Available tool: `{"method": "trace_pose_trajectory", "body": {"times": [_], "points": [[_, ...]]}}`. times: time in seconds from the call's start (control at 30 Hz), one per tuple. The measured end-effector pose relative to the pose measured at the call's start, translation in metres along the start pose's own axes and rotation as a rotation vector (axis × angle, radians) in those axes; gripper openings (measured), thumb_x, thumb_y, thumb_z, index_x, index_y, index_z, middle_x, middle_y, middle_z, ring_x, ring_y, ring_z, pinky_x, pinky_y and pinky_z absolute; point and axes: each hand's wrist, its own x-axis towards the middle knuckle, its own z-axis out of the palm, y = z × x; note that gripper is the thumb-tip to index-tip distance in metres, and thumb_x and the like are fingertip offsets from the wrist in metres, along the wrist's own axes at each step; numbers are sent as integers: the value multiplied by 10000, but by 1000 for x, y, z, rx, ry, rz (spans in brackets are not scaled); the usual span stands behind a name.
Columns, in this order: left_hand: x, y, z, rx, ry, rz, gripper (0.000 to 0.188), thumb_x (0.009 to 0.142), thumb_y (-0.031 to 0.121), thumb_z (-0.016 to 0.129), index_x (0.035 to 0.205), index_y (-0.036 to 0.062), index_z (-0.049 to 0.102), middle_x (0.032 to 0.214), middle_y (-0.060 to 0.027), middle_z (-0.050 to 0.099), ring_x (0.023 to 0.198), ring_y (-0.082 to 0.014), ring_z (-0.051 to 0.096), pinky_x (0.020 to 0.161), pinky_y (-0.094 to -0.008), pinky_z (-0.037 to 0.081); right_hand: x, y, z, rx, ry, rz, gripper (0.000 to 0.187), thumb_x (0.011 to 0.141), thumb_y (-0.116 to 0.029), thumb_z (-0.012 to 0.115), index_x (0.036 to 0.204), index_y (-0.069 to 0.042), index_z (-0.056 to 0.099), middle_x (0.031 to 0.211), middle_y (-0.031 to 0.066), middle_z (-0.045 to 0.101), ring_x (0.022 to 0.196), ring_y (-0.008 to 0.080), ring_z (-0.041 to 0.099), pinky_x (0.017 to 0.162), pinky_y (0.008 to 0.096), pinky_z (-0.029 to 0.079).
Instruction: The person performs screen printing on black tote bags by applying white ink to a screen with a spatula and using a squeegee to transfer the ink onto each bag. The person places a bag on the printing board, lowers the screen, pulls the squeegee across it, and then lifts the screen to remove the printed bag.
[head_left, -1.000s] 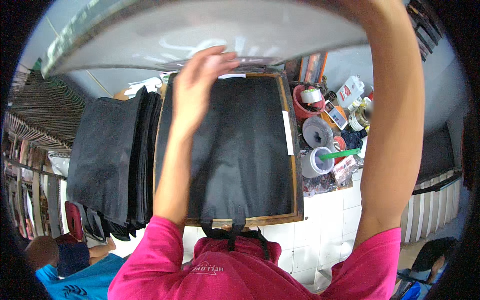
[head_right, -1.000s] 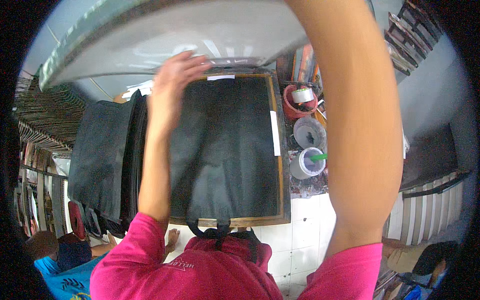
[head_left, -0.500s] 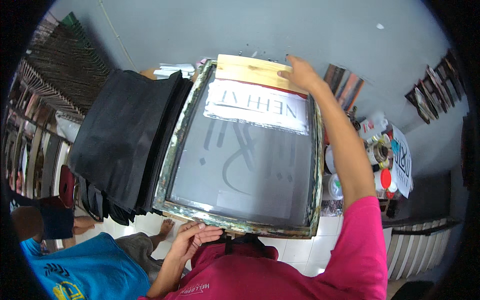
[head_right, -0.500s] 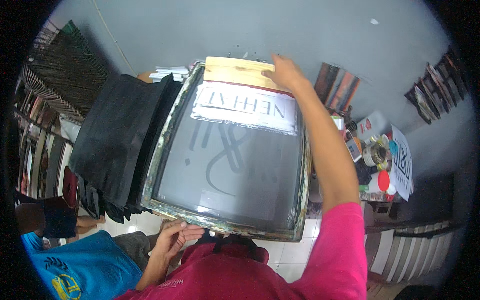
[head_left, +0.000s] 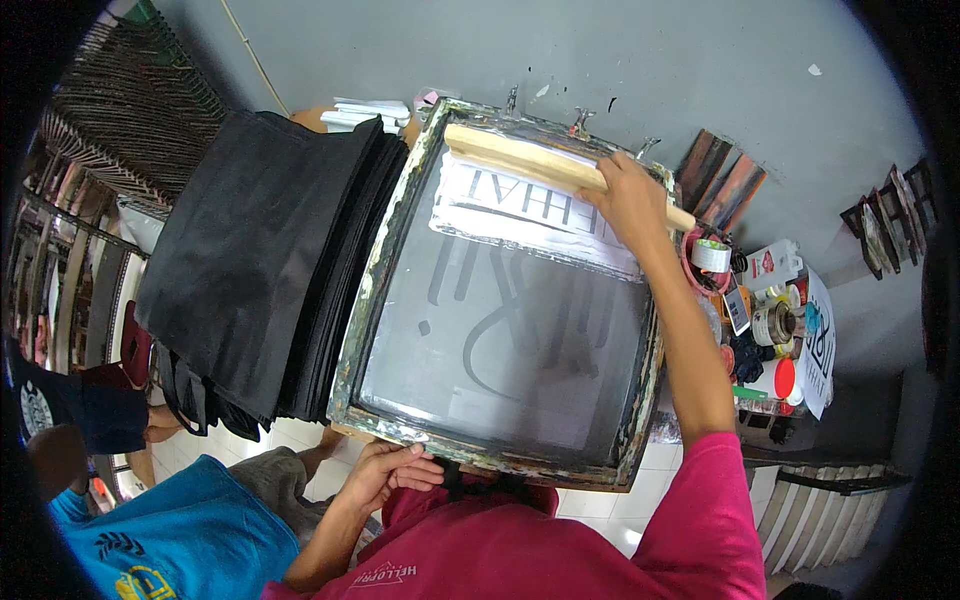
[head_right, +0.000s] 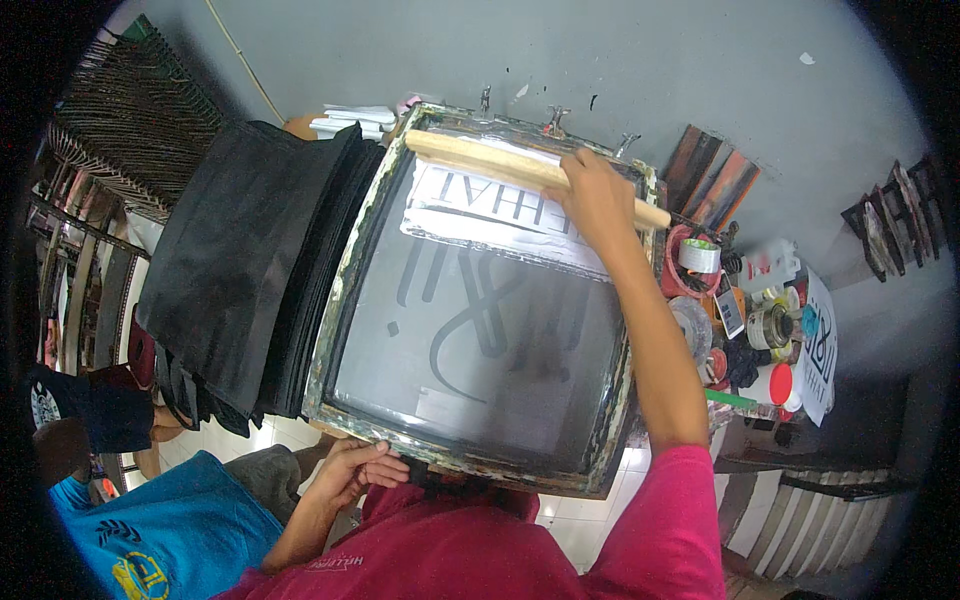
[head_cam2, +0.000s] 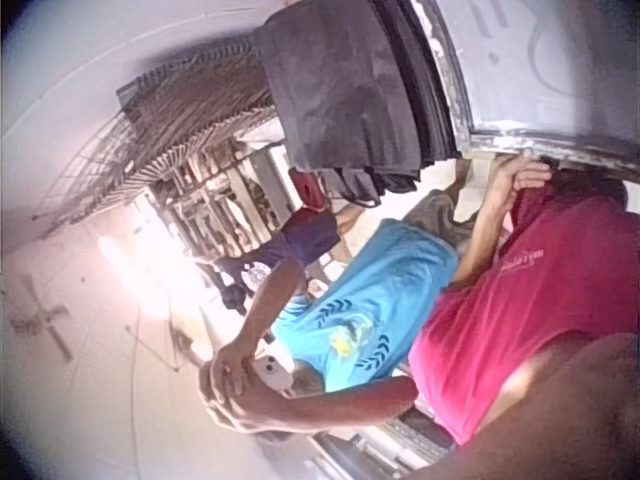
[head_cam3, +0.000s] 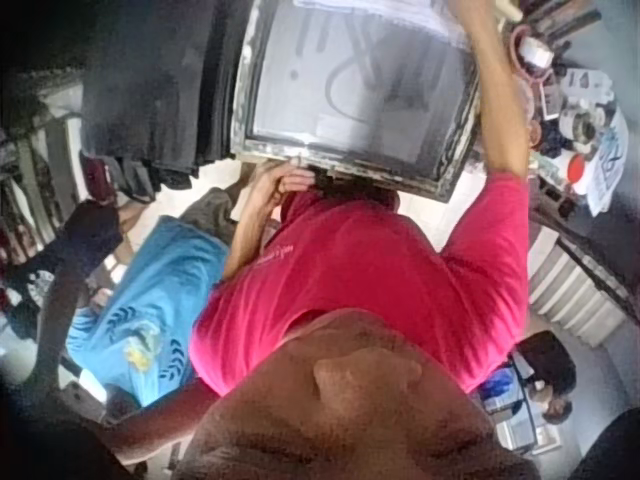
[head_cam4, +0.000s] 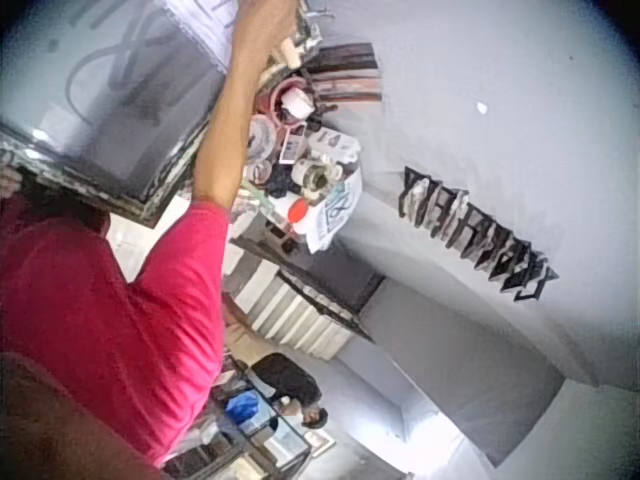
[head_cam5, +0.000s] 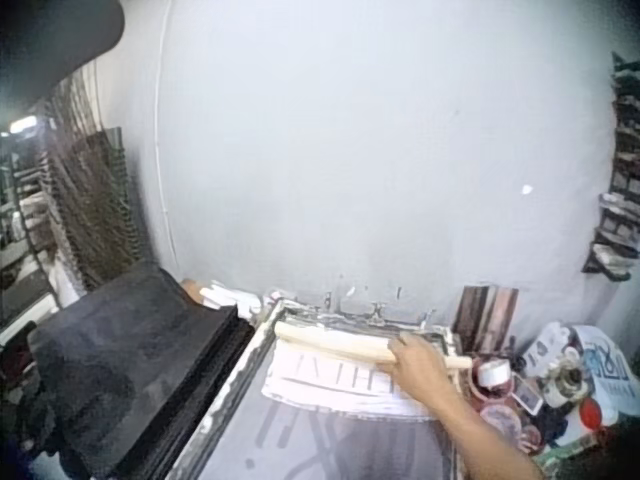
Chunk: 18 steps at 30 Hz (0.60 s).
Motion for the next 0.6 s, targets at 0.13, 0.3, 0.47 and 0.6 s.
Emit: {"method": "trace_pose_trajectory", "body": {"times": [0.13, 0.3, 0.47, 0.6], "points": [[3, 2, -10, 55, -41, -33, 381, 994, 239, 667, 1045, -138, 638, 868, -281, 730, 716, -321, 757, 620, -371, 644, -34, -31, -24, 73, -107, 31, 456, 760, -403, 837, 1020, -56, 692, 947, 101, 701, 952, 340, 673, 805, 469, 536], [1, 11, -16, 280, -89, -78, 447, 1009, 350, 660, 1028, -96, 670, 788, -231, 730, 606, -272, 726, 514, -313, 567, -43, -37, -13, 81, -136, -31, 452, 767, -416, 829, 988, -56, 669, 936, 105, 710, 963, 326, 673, 802, 458, 539], [-20, 42, -14, 437, -99, -48, 490, 1046, 355, 573, 889, -88, 711, 702, -207, 722, 522, -248, 694, 462, -297, 526, -23, -25, 0, 43, -148, -65, 460, 775, -435, 820, 963, -48, 658, 964, 124, 720, 975, 338, 679, 811, 463, 541], [-32, 86, -3, 522, -75, 82, 492, 1058, 382, 569, 913, -64, 716, 714, -187, 729, 545, -207, 698, 489, -260, 506, 10, 5, 18, 30, -118, -35, 500, 759, -458, 832, 1003, -49, 677, 977, 170, 720, 950, 390, 684, 792, 490, 523]]}}
